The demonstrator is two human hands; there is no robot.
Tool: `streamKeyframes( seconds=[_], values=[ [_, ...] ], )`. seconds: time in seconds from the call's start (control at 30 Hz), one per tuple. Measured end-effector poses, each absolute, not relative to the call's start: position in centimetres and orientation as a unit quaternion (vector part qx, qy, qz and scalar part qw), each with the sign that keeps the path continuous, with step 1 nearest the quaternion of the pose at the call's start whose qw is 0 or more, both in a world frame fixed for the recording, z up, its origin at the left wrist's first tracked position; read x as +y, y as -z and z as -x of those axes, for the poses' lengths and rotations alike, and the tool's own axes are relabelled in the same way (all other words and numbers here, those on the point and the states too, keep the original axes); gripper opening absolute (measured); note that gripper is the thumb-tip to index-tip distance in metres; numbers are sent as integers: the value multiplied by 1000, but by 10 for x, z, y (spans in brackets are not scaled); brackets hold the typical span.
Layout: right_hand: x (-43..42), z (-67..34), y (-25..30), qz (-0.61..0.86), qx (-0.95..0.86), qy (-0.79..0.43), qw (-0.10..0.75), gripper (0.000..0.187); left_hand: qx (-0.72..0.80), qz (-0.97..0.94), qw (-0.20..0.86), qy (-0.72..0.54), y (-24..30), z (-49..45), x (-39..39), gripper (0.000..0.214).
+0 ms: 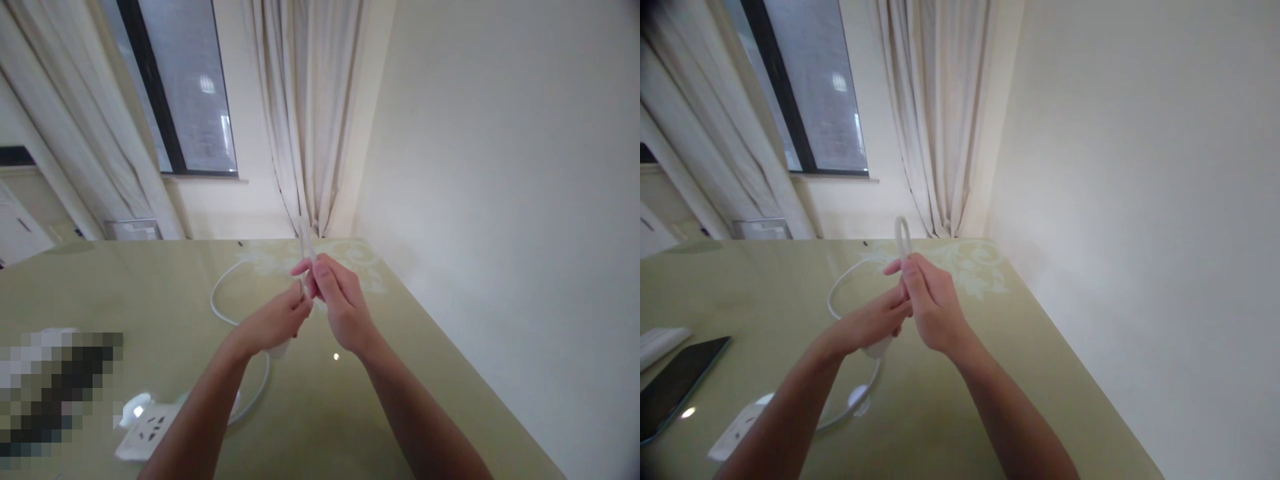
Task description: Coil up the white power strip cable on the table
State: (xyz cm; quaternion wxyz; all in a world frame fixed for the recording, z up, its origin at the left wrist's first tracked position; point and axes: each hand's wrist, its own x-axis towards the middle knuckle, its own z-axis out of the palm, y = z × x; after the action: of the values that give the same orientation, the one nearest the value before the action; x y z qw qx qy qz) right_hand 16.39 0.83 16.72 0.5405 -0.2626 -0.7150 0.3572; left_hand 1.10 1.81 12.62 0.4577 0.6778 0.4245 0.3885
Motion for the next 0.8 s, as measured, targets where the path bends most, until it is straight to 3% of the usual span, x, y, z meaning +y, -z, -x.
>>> streamKeyframes(
  seconds=[0.07,0.17,0.23,0.4,0.6,0.7,0.8],
  values=[
    [9,-159,-165,265,-740,-376,490,40,373,-741,434,-351,-122,-14,14,9],
    [13,-153,-161,288,-766,-358,450,38,326,-785,402,-341,-119,-22,10,24],
    [17,-152,-158,305,-775,-321,451,39,319,-770,396,-384,-120,-27,11,26],
    [24,-165,-159,322,-807,-191,457,40,348,-704,445,-431,-129,-23,25,8],
    [30,-179,-161,325,-889,-8,322,57,400,-590,524,-466,-142,9,25,51],
    [33,-179,-160,315,-894,-26,317,50,371,-571,583,-443,-140,30,24,56],
    [36,-176,-157,322,-862,-104,377,42,339,-515,608,-500,-130,44,32,58]
  ],
)
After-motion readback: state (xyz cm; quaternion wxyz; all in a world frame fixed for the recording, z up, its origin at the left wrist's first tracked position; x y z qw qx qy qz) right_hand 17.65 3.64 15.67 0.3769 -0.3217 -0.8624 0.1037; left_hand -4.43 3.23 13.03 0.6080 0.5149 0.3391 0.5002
